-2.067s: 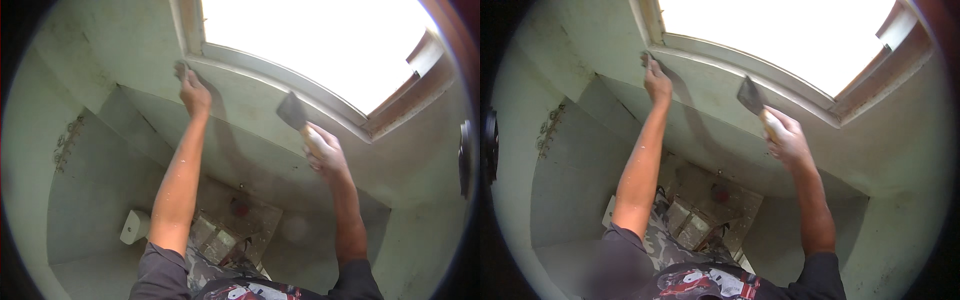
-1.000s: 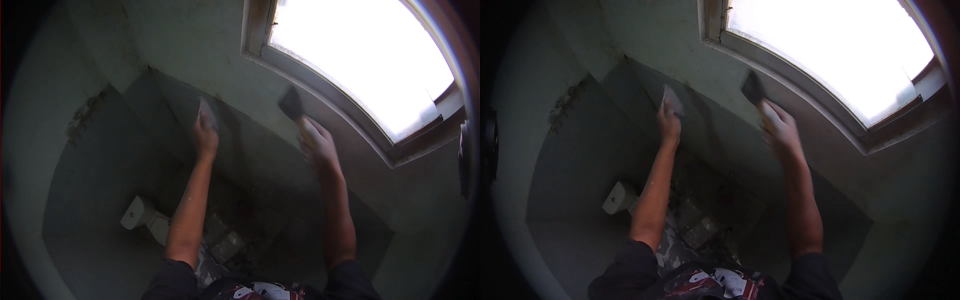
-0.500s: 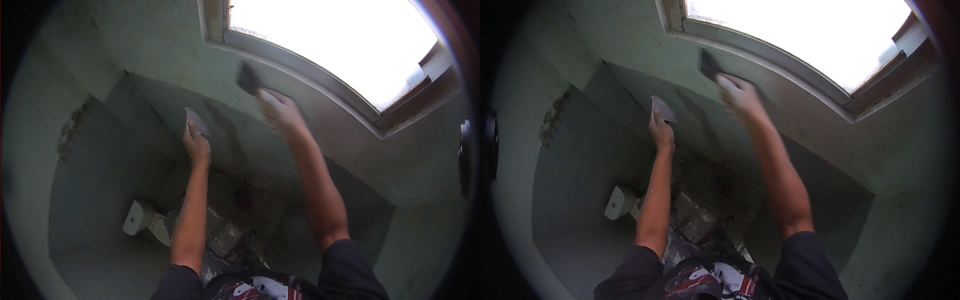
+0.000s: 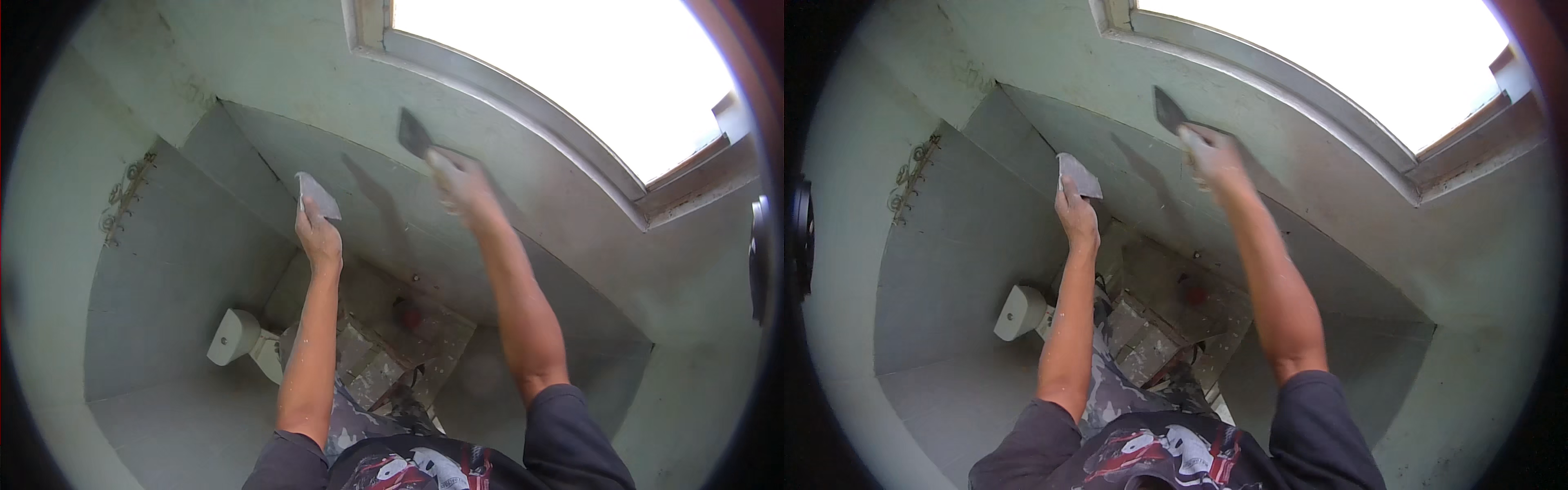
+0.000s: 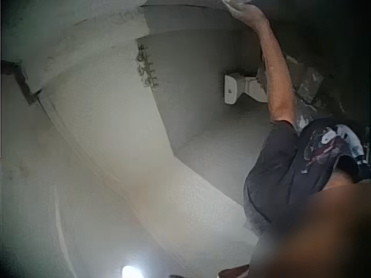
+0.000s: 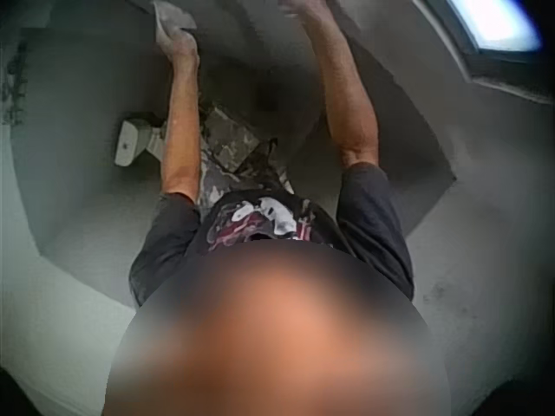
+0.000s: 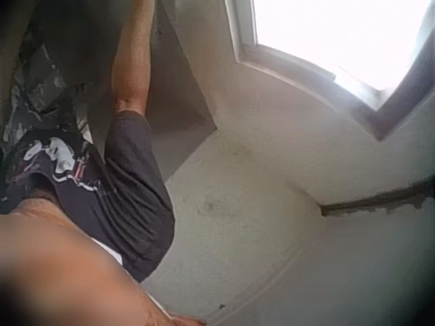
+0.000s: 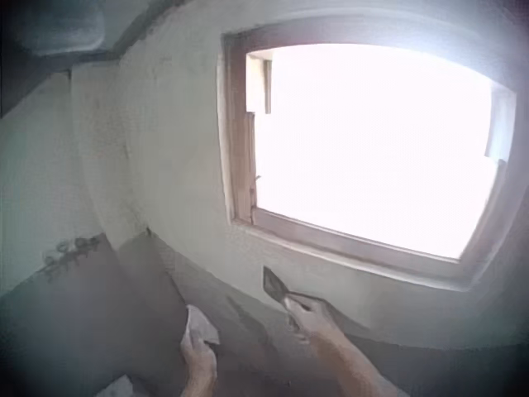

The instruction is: Scraping and sanding the ceiling and upper walls for surface preparation.

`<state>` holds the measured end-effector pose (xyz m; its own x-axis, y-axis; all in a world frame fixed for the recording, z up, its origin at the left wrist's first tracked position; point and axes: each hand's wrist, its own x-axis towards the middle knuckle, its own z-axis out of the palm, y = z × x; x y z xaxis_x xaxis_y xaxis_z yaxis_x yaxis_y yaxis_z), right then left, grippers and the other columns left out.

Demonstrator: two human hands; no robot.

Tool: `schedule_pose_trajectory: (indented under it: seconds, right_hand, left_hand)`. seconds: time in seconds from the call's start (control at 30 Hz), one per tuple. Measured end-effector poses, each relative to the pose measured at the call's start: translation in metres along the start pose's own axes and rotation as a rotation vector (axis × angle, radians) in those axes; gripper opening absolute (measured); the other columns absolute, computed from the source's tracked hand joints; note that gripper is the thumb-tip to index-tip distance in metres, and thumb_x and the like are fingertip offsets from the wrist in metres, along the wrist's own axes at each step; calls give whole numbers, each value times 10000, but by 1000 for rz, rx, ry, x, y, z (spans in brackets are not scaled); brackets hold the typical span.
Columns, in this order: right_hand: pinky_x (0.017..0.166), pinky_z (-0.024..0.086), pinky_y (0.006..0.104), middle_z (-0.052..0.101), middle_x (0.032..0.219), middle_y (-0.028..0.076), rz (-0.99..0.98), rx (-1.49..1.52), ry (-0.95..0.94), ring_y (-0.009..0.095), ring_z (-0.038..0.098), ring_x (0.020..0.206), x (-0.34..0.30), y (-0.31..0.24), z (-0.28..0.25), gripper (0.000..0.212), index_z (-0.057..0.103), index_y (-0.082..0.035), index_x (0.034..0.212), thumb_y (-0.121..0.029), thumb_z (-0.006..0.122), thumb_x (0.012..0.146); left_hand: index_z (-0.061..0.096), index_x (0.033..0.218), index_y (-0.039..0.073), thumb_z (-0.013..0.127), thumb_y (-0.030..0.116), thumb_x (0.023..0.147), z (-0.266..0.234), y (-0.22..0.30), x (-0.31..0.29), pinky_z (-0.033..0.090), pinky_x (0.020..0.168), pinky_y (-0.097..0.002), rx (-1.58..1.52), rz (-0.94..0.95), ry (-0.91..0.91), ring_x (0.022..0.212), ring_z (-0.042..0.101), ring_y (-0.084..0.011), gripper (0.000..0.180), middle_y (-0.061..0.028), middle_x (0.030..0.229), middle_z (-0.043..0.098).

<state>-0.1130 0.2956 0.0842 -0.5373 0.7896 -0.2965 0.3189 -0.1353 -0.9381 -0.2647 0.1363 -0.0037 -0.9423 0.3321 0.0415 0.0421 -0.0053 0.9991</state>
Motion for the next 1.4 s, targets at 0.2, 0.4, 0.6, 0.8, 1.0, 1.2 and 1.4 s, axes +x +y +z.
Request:
schedule_pose_trajectory:
  seconds: [0.2,0.4,0.6,0.8,1.0,1.2,1.4]
  right_hand:
    - [436,293,237,472,696,-25,-7,48,60,55,372,514,-37,62,-64,533,565,-89,1296,-448,595,903]
    - [380,255,196,476,697,-28,184,227,31,29,339,441,-65,60,-81,528,528,-108,1327,-428,592,913]
    - [383,257,197,473,704,-31,154,186,57,27,342,450,-72,61,-83,528,506,-118,1349,-437,565,931]
    - [390,255,205,451,695,-45,120,57,38,34,340,459,-41,51,-58,527,514,-106,1345,-434,555,935]
    - [422,275,218,444,694,-49,141,112,-6,46,345,493,-42,53,-61,527,520,-97,1338,-431,557,932]
    - [432,270,215,447,694,-42,64,129,-57,44,351,501,-32,45,-23,541,513,-94,1340,-442,558,929]
    - [415,268,223,452,697,-34,69,89,32,49,346,484,-28,50,-30,561,512,-82,1336,-454,569,919]
  left_hand:
    - [517,1226,-98,379,301,1031,-54,-37,-7,413,927,-335,-264,-32,61,1061,545,-211,466,-147,1134,596]
    - [540,1219,-10,398,356,1027,-99,-123,-40,441,793,-291,19,-152,-49,927,544,-130,436,-39,1045,582]
    - [577,1142,-37,414,362,1014,-143,-206,-69,439,792,-315,167,-402,-154,899,557,-169,449,-73,1005,610]
    - [537,1218,-89,374,356,1020,-135,-219,-70,413,931,-363,197,-512,-135,1058,581,-294,514,-209,1134,620]
    - [562,1188,-72,378,304,1002,-145,-214,-77,429,909,-397,427,-208,-246,1042,597,-353,458,-252,1115,623]
    - [578,1116,-92,390,324,1008,-155,-213,-71,441,831,-378,429,-295,-170,903,594,-290,469,-201,978,643]
    - [575,1133,-90,373,350,1006,-149,-204,-69,437,855,-415,450,-344,-227,964,608,-380,500,-266,1024,640]
